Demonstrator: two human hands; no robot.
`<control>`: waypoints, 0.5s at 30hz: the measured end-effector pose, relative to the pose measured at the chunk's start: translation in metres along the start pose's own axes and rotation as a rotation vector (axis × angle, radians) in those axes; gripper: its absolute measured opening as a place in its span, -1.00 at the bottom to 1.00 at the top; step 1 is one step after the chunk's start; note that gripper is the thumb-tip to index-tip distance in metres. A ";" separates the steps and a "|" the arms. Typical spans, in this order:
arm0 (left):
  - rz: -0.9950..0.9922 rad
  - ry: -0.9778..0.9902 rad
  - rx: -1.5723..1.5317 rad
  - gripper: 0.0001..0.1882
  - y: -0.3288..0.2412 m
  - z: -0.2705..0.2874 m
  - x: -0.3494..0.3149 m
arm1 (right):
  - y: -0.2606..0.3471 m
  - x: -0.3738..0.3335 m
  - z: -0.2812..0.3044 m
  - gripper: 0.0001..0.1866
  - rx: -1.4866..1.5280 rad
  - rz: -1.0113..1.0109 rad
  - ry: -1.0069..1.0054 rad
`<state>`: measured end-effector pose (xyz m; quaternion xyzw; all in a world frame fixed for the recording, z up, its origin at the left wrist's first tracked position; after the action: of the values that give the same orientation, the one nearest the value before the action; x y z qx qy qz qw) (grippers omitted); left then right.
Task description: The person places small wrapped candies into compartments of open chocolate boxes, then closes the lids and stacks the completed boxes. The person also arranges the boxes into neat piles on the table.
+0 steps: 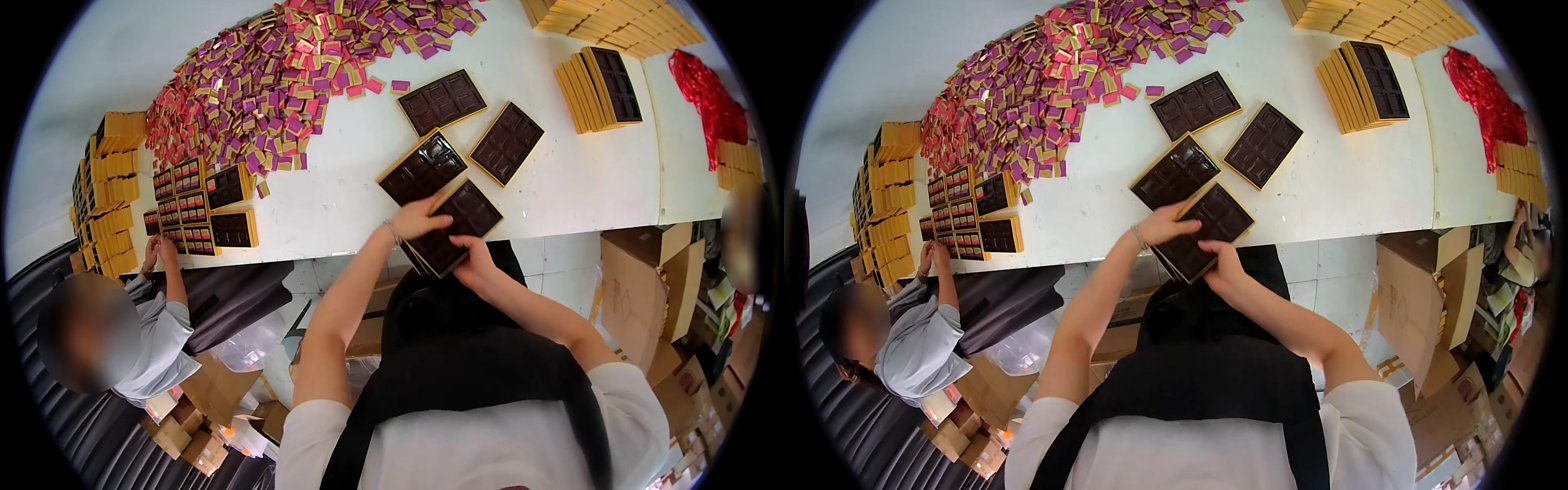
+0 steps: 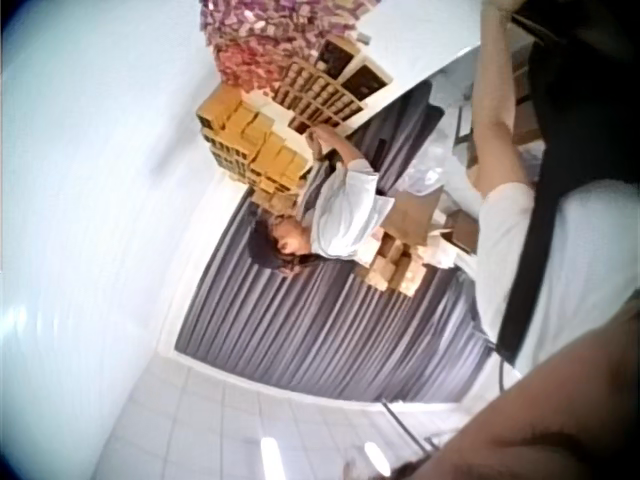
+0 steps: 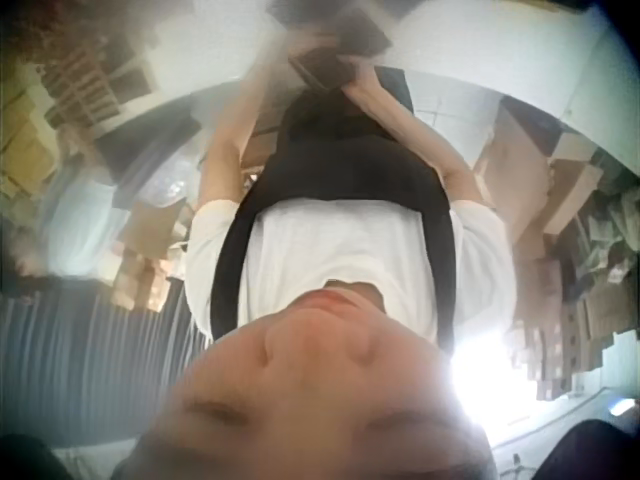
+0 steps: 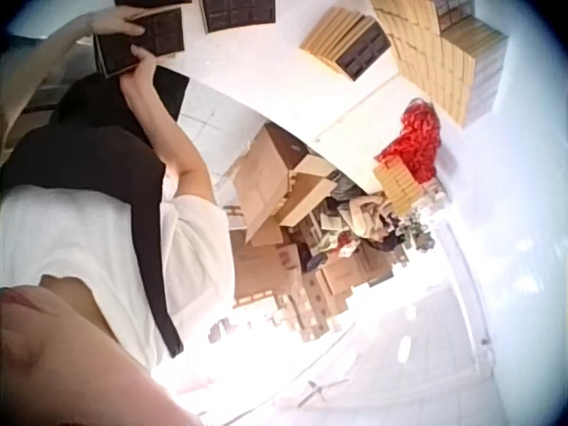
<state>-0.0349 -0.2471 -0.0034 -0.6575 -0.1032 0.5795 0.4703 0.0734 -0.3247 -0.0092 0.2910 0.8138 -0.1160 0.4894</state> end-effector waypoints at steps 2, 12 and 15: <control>-0.136 -0.151 0.064 -0.29 -0.005 0.029 0.001 | -0.003 0.030 -0.013 -0.56 -0.059 0.053 0.073; -0.003 -0.762 1.138 -0.20 -0.059 0.137 0.001 | -0.008 0.044 -0.011 -0.55 -0.111 0.210 0.011; 0.281 -0.663 0.932 -0.23 -0.021 0.143 0.013 | 0.013 0.055 -0.019 -0.54 -0.060 0.340 0.069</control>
<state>-0.1447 -0.1552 0.0199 -0.1725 0.1089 0.7953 0.5709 0.0474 -0.2857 -0.0466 0.4136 0.7723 0.0032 0.4822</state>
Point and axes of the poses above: each hand's wrist, its own x-axis towards the middle knuckle, its own z-axis out of the back of the hand, y = z × x, the point moved 10 cm from there along x, towards the middle knuckle, and after that the axes turned 7 degrees about z, right-handed, at the moved point
